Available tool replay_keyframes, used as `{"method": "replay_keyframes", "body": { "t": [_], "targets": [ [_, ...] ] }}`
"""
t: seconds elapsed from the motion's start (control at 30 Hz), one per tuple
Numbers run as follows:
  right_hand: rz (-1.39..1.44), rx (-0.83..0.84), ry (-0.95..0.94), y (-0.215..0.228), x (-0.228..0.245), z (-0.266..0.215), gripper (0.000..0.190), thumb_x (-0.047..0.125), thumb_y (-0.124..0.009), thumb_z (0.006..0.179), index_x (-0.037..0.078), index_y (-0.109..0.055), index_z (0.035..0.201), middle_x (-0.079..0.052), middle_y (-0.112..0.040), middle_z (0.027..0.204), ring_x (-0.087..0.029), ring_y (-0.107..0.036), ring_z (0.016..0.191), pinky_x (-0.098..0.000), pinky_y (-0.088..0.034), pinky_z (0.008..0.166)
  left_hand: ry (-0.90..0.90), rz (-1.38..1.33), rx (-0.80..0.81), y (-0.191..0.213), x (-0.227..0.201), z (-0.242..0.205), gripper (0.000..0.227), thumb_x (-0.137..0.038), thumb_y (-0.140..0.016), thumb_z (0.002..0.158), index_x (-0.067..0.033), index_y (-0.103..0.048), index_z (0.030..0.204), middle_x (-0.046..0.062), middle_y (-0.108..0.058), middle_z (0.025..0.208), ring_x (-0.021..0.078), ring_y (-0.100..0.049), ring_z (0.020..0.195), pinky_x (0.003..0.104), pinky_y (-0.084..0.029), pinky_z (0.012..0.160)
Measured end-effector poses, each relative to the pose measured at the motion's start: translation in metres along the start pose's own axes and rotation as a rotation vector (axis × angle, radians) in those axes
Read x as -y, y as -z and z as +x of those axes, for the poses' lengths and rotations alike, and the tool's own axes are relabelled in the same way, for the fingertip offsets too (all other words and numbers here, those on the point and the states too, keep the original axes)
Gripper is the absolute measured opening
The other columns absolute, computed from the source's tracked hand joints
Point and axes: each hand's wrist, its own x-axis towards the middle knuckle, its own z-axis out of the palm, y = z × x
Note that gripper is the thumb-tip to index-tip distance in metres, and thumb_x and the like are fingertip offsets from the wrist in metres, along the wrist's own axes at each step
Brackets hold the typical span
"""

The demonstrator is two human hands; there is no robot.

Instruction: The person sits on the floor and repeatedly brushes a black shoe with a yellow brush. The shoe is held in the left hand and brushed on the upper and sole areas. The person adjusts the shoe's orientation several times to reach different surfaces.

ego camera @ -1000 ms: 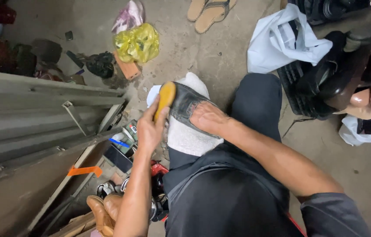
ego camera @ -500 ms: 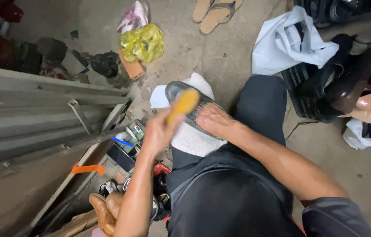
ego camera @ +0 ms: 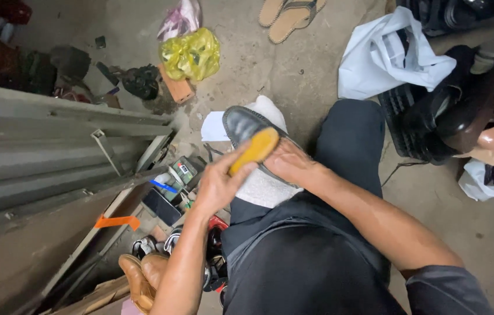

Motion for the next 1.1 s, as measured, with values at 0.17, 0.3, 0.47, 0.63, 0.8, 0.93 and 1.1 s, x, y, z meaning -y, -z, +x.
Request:
{"method": "replay_keyframes", "body": {
  "t": [0.17, 0.3, 0.47, 0.63, 0.8, 0.93, 1.1],
  "targets": [
    [-0.264, 0.005, -0.056, -0.010, 0.006, -0.003, 0.037, 0.011, -0.053, 0.101, 0.002, -0.060, 0.065, -0.013, -0.059, 0.064, -0.035, -0.064, 0.075, -0.0479, -0.048, 0.069, 0.107, -0.003, -0.164, -0.008, 0.018, 0.000, 0.044, -0.038, -0.066, 0.100, -0.0066, -0.070, 0.131, 0.021, -0.076, 0.103, 0.0293, -0.076, 0.084, 0.039, -0.059, 0.072],
    [-0.269, 0.009, -0.050, 0.000, 0.021, 0.019, 0.034, 0.013, -0.051, 0.103, 0.003, -0.069, 0.076, -0.013, -0.065, 0.070, -0.034, -0.068, 0.081, -0.0470, -0.050, 0.072, -0.031, -0.053, -0.051, 0.000, 0.015, -0.002, 0.050, -0.027, -0.077, 0.092, -0.0145, -0.065, 0.140, 0.021, -0.073, 0.119, 0.0397, -0.071, 0.107, 0.048, -0.058, 0.083],
    [-0.471, 0.278, -0.126, -0.003, 0.007, -0.013, 0.034, 0.015, -0.050, 0.097, 0.012, -0.059, 0.064, -0.003, -0.057, 0.061, -0.029, -0.064, 0.074, -0.0433, -0.049, 0.075, 0.142, -0.086, -0.126, -0.003, 0.000, -0.011, 0.042, -0.031, -0.071, 0.096, -0.0126, -0.070, 0.133, 0.022, -0.076, 0.111, 0.0331, -0.075, 0.092, 0.043, -0.059, 0.076],
    [-0.403, 0.263, -0.110, -0.003, 0.001, -0.013, 0.034, 0.016, -0.049, 0.098, 0.011, -0.057, 0.066, -0.005, -0.055, 0.062, -0.031, -0.062, 0.074, -0.0451, -0.046, 0.072, 0.168, -0.071, -0.181, 0.001, 0.008, -0.006, 0.048, -0.033, -0.070, 0.097, -0.0146, -0.064, 0.140, 0.025, -0.074, 0.115, 0.0400, -0.072, 0.100, 0.047, -0.058, 0.077],
    [-0.473, 0.343, -0.112, -0.008, -0.008, -0.027, 0.028, 0.020, -0.050, 0.098, 0.012, -0.059, 0.073, -0.004, -0.059, 0.070, -0.030, -0.066, 0.085, -0.0451, -0.050, 0.079, 0.055, -0.095, -0.120, -0.006, 0.031, -0.010, 0.047, -0.027, -0.075, 0.093, -0.0168, -0.066, 0.139, 0.018, -0.074, 0.120, 0.0340, -0.073, 0.105, 0.042, -0.059, 0.080],
    [-0.427, 0.249, -0.107, -0.008, 0.002, -0.019, 0.030, 0.014, -0.051, 0.099, 0.007, -0.061, 0.071, -0.007, -0.060, 0.070, -0.031, -0.065, 0.083, -0.0441, -0.048, 0.078, 0.102, -0.135, -0.182, -0.004, 0.042, -0.006, 0.044, -0.029, -0.068, 0.099, -0.0078, -0.065, 0.138, 0.023, -0.073, 0.116, 0.0319, -0.074, 0.096, 0.043, -0.059, 0.082],
    [-0.154, -0.002, -0.152, -0.002, 0.013, 0.000, 0.042, 0.017, -0.037, 0.110, 0.004, -0.058, 0.076, -0.013, -0.056, 0.077, -0.034, -0.061, 0.088, -0.0432, -0.047, 0.077, -0.119, -0.120, -0.047, -0.003, 0.050, -0.010, 0.052, -0.023, -0.076, 0.093, -0.0152, -0.063, 0.142, 0.017, -0.071, 0.128, 0.0353, -0.068, 0.117, 0.046, -0.056, 0.094]
  ]
}}
